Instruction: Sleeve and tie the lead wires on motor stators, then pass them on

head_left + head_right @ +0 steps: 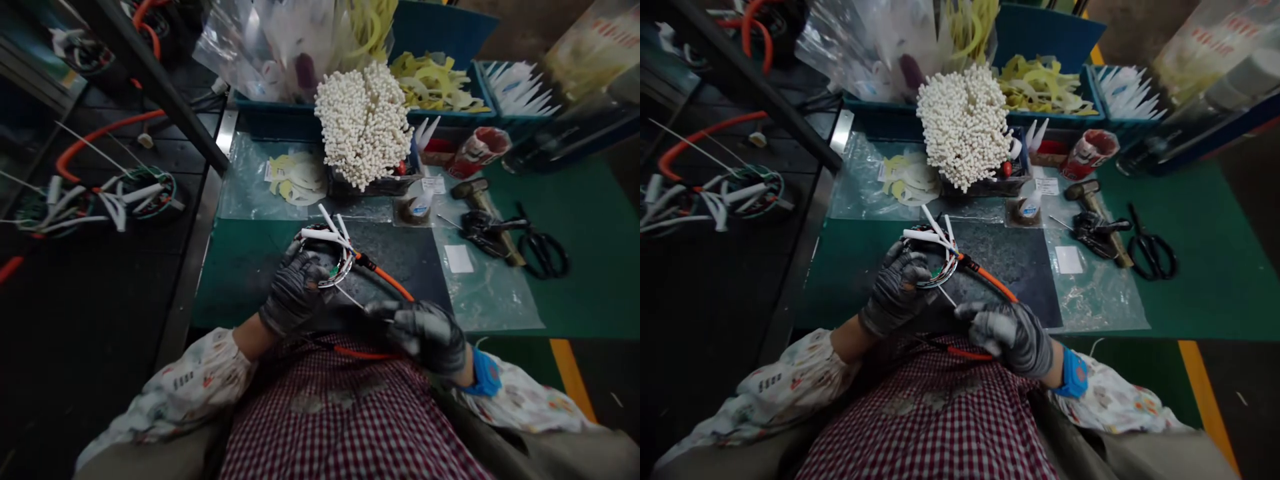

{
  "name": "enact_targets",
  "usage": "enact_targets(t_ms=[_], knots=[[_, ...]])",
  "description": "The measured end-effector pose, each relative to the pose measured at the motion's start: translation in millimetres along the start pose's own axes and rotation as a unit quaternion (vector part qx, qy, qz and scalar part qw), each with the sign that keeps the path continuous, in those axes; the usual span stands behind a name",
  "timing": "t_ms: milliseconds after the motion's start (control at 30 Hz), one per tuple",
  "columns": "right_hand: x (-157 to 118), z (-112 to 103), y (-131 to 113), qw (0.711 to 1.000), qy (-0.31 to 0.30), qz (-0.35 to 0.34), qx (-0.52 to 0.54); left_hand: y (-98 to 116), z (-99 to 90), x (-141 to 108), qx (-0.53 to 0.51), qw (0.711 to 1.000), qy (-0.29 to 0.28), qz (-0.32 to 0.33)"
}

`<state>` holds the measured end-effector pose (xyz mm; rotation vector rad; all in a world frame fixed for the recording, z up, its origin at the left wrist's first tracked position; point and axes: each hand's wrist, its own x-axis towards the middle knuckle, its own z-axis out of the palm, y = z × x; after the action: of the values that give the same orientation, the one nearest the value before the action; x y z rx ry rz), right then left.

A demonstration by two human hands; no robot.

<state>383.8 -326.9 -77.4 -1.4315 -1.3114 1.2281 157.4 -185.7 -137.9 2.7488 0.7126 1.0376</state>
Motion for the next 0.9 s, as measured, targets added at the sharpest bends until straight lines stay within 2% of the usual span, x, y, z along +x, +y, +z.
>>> enact_targets(t_ms=[67, 167, 267, 400, 467, 567, 633, 700, 800, 900], knots=[[7, 4, 1, 0.998, -0.045, 0.002, -0.035, -3, 0.8, -2, -0.014, 1.000, -0.009, -0.006], [36, 8, 3, 0.986, -0.005, -0.031, -0.161, -5, -0.7, -1, -0.031, 0.999, -0.024, -0.003], [70, 8, -1, 0.951, 0.026, -0.068, -0.300, -5, -5.4, 6, -0.050, 0.998, -0.042, -0.002], [99, 11, -14, 0.904, -0.012, -0.085, -0.418, -5, -10.5, 13, -0.088, 0.995, -0.054, -0.016], [104, 12, -17, 0.918, -0.027, -0.092, -0.384, -6, -10.4, 14, -0.099, 0.994, -0.052, -0.013], [103, 12, -16, 0.967, 0.003, -0.120, -0.224, -8, -8.4, 11, -0.098, 0.993, -0.062, -0.016], [99, 8, -15, 0.986, 0.029, -0.119, -0.111, -8, -7.8, 11, -0.097, 0.992, -0.073, -0.019], [96, 3, -16, 0.994, 0.001, -0.105, -0.040, -9, -8.4, 11, -0.096, 0.991, -0.086, -0.024], [94, -4, -17, 0.994, -0.058, -0.088, -0.004, -9, -10.0, 12, -0.094, 0.990, -0.100, -0.027], [96, -7, -14, 0.996, -0.018, -0.085, -0.019, -10, -10.1, 11, -0.097, 0.990, -0.101, -0.026]])
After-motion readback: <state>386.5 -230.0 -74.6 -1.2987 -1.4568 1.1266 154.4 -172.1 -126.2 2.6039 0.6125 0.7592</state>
